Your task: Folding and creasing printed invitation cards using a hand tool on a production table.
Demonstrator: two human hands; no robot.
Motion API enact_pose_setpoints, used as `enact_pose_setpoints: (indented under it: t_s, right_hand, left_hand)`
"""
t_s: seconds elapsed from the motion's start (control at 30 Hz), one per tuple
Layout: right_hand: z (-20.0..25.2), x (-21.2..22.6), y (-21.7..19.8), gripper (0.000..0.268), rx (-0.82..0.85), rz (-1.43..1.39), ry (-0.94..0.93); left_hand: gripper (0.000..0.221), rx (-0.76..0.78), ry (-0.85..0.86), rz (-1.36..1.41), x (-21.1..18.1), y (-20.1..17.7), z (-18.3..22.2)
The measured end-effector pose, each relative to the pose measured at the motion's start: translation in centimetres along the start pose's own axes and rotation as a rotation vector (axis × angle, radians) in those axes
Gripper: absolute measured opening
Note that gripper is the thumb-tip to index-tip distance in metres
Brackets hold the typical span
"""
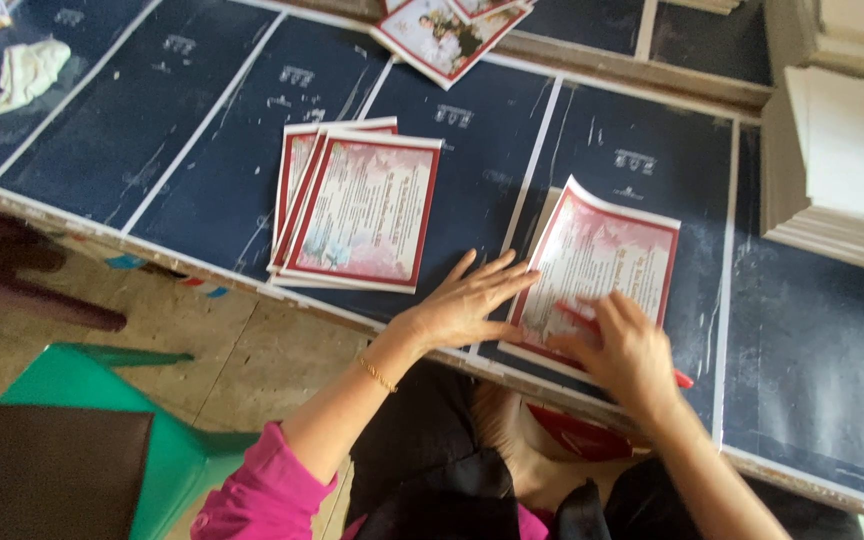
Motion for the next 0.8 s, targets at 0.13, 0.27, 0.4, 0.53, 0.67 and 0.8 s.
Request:
enact_pose_setpoints:
  t_s: [0.13, 0.27, 0.4, 0.53, 0.67, 0.8]
  right_hand:
    - [0.2, -0.3, 1.7, 0.019, -0.313, -0.144, -0.444]
    - [-4.8, -0.9, 1.8, 0.022, -0.381, -0.100, -0.469]
    - [-16.9, -7.1, 4.1, 0.015, -0.449, -0.076, -0.430]
    - [-20.5, -7.5, 3.6, 0.011, -0.407, -0.167, -0.309]
    - [-13.7, -4.8, 4.1, 0.023, -0.405, -0.218, -0.411]
    - [-0.1, -0.4, 0.8, 0.017, -0.307, -0.311, -0.429]
  left_hand:
    - [0.080, -0.045, -0.022, -0.029, -0.9, -0.3, 0.8]
    - [0.080, -0.013, 0.007, -0.026, -0.5, -0.2, 0.4]
    - [0.079, -0.008, -0.023, -0.145, 0.7, 1.4, -0.5]
    - [0.078, -0.028, -0.073, -0.284, 0.3, 1.3, -0.7]
    - [0.080, -0.045, -0.087, -0.326, -0.8, 0.4, -0.3]
    - [0.078, -0.057, -0.111, -0.344, 0.2, 1.4, -0.9]
Point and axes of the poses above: each hand's wrist, its own z-axis away from the middle knuckle, its own y-axis out of the palm, x = y × z, the point moved 3 cm from there along -z, towards the middle knuckle, and after that the axes turned 6 degrees about x, right-handed, at the moved point
